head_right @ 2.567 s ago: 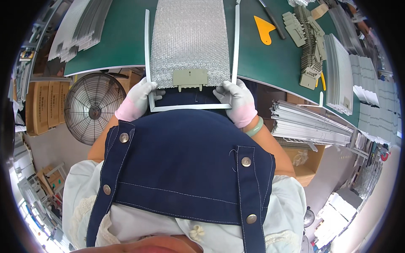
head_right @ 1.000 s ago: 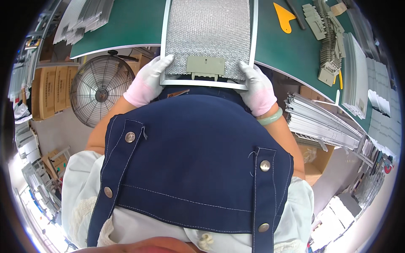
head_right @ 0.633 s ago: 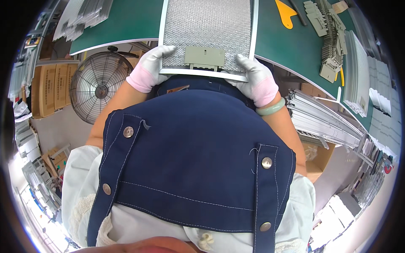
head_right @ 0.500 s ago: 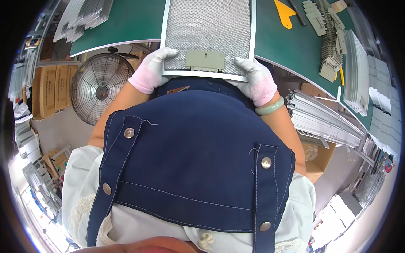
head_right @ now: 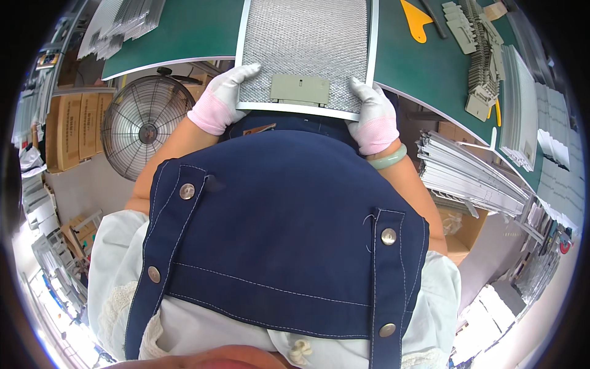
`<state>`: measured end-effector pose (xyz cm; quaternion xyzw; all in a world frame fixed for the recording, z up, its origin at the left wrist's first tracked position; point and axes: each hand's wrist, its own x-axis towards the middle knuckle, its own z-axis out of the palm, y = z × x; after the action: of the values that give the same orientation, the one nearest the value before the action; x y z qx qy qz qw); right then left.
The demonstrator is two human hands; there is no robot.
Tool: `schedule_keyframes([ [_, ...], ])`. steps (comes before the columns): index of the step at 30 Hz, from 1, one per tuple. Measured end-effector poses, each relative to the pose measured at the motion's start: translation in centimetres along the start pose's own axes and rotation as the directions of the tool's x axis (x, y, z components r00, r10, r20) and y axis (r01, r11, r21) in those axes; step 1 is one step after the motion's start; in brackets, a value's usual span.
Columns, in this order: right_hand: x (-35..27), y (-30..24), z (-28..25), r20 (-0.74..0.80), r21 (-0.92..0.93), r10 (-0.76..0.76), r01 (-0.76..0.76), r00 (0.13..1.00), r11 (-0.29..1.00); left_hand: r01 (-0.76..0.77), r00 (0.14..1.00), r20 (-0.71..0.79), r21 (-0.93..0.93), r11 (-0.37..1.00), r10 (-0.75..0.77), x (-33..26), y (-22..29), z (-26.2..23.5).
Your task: The person assembles metal grilles by placing a mesh sheet on a workbench, positioning a plastic frame over it, and securing the assembly with a power drill. They handle multiple grilles, using a small metal box to organize screws and a yellow scraper to adjust the mesh.
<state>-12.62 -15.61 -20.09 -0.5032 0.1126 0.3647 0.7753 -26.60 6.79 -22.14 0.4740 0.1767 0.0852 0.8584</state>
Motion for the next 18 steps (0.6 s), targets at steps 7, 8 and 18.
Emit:
schedule_keyframes([
  [7,-0.1,-1.1,-0.4,0.222,0.096,0.177,-0.203,0.959,0.974,0.448,0.887,-0.043,-0.149,0.881,-0.459,0.4,3.0,0.7],
  [8,-0.1,-1.5,-0.1,0.187,0.044,0.189,-0.200,0.964,0.979,0.384,0.923,0.010,0.031,0.923,-0.384,0.8,2.0,-0.5],
  [18,-0.3,-0.7,-0.7,0.034,0.083,0.210,-0.213,0.977,0.974,0.278,0.919,0.145,0.421,0.863,-0.366,1.5,2.4,-1.3],
])
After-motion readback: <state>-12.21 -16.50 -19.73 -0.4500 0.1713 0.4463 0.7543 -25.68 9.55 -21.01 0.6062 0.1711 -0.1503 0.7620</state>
